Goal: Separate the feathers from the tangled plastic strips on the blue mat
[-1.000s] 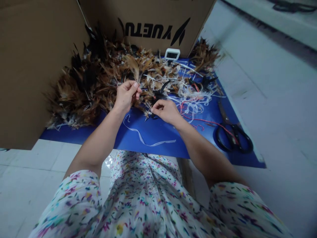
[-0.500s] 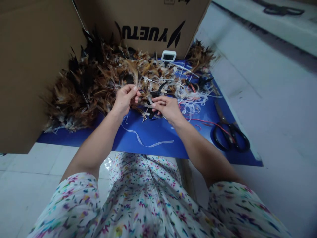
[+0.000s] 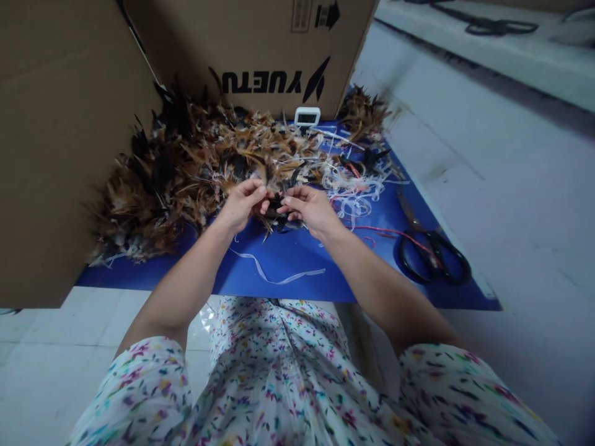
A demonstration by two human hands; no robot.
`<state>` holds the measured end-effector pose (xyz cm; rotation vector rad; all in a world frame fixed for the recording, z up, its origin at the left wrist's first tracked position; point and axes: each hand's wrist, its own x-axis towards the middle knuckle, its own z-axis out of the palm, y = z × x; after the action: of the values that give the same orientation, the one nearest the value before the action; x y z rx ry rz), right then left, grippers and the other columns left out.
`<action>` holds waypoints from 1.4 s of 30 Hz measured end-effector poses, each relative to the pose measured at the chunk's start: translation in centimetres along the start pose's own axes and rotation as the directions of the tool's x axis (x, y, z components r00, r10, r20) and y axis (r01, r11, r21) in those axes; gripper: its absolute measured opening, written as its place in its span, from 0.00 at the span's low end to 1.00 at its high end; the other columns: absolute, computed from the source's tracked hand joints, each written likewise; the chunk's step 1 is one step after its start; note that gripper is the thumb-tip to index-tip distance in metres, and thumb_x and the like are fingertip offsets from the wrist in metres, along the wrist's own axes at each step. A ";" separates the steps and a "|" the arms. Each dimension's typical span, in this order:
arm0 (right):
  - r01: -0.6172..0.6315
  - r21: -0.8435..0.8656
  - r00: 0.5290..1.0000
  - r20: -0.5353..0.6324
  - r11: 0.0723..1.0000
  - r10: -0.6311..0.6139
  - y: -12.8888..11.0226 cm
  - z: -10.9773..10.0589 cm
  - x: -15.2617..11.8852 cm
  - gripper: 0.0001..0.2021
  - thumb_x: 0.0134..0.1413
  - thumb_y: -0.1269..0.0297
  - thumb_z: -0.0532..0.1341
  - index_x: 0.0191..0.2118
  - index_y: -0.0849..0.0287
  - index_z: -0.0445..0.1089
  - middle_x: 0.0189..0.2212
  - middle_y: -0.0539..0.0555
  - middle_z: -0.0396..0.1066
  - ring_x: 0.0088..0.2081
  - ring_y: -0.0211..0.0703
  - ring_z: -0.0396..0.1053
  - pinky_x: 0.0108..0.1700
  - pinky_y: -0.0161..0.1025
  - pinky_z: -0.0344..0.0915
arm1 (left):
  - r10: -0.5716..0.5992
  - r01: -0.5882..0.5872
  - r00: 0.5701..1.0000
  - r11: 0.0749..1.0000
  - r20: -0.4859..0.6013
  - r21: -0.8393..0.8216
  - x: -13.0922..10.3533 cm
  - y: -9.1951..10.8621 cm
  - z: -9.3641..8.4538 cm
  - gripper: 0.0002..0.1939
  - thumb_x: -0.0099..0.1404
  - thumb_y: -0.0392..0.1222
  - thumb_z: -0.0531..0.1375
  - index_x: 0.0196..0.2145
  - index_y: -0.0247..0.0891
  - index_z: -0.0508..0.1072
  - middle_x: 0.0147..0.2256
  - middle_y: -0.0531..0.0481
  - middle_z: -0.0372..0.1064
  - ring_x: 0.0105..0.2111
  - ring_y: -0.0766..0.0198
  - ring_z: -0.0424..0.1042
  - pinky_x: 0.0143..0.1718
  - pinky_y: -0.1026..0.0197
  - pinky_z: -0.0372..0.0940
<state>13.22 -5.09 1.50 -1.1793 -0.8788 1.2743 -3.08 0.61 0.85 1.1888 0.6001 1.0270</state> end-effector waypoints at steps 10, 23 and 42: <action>0.247 -0.021 0.968 -0.028 0.969 -0.248 -0.4 -0.5 0.4 0.07 0.45 0.67 0.68 0.28 0.57 0.68 0.21 0.44 0.67 0.24 0.31 0.65 0.25 0.30 0.63 | -0.009 -0.003 0.993 0.995 0.121 0.098 -0.2 -1.0 -0.5 0.24 0.49 0.56 0.74 0.28 0.35 0.70 0.25 0.53 0.73 0.19 0.73 0.69 0.20 0.70 0.63; 0.379 -0.088 0.925 0.045 0.921 -0.377 -0.4 -0.1 -0.1 0.19 0.38 0.49 0.72 0.24 0.57 0.67 0.22 0.44 0.66 0.22 0.31 0.61 0.24 0.33 0.59 | 0.036 -0.063 0.986 0.984 0.163 0.167 -0.3 -1.1 0.1 0.22 0.51 0.56 0.73 0.25 0.34 0.72 0.23 0.53 0.72 0.19 0.74 0.68 0.21 0.70 0.64; 0.469 -0.058 0.883 0.001 0.881 -0.470 1.0 -0.1 0.7 0.16 0.33 0.56 0.75 0.22 0.59 0.72 0.22 0.45 0.69 0.24 0.31 0.61 0.29 0.34 0.60 | 0.062 -0.080 0.990 0.987 0.124 0.143 -0.3 -0.9 0.7 0.24 0.49 0.56 0.74 0.23 0.33 0.70 0.21 0.54 0.72 0.17 0.74 0.67 0.19 0.72 0.63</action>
<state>13.16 -4.53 0.43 -0.9368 -1.1176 0.8469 -2.32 -0.03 0.14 1.4003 0.5496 0.9767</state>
